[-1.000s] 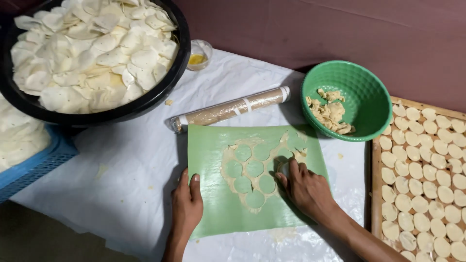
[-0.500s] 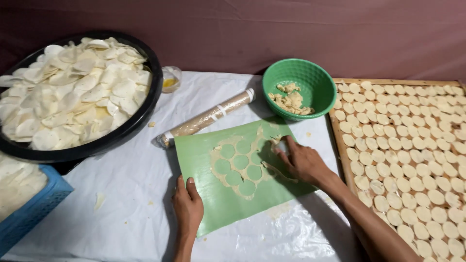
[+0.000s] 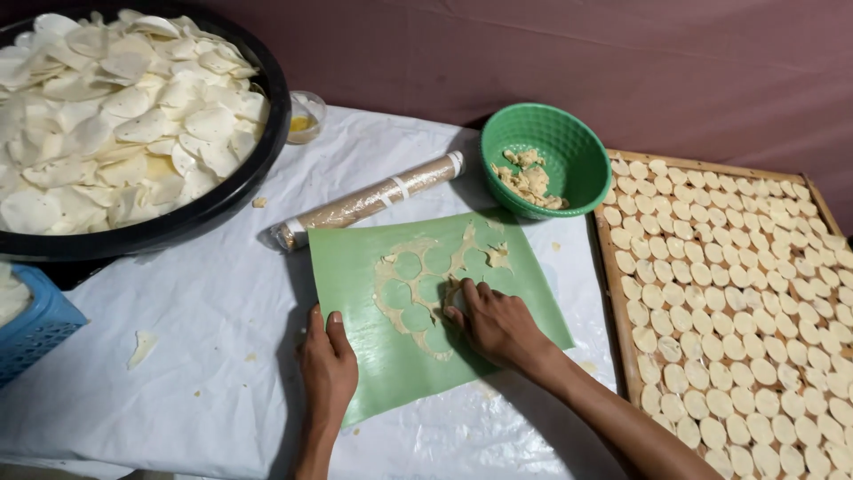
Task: Rolling out dough on a mat and cutting it into small circular pieces for drying
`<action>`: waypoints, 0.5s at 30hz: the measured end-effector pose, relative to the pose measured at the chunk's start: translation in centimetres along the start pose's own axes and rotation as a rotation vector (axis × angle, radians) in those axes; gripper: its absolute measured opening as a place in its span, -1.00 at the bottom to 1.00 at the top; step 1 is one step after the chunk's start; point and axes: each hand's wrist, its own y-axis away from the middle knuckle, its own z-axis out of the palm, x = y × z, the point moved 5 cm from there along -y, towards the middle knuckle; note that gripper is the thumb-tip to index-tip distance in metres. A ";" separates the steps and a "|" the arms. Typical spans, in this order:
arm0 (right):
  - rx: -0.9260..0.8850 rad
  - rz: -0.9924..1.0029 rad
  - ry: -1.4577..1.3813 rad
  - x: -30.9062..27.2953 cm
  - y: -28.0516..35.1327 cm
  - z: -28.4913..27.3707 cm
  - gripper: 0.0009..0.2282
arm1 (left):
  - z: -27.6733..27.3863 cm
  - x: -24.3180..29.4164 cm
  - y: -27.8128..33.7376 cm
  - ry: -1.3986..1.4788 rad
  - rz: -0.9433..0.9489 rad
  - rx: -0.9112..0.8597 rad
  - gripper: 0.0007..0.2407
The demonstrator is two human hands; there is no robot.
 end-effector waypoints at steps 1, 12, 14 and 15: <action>-0.066 0.017 -0.056 -0.3 -0.3 -0.1 -0.57 | 0.2 -0.3 0.1 -0.012 -0.023 -0.016 -0.75; -0.326 0.397 0.031 5.7 6.1 0.5 -0.58 | 0.2 -0.5 -0.2 -0.027 -0.086 -0.078 -0.77; -0.279 0.385 0.013 6.0 6.1 2.3 -0.47 | 0.1 -0.3 -0.4 -0.019 -0.034 -0.050 -0.79; -0.287 0.387 0.018 5.7 5.7 2.6 -0.47 | 0.1 -0.3 -0.4 -0.015 -0.041 -0.055 -0.79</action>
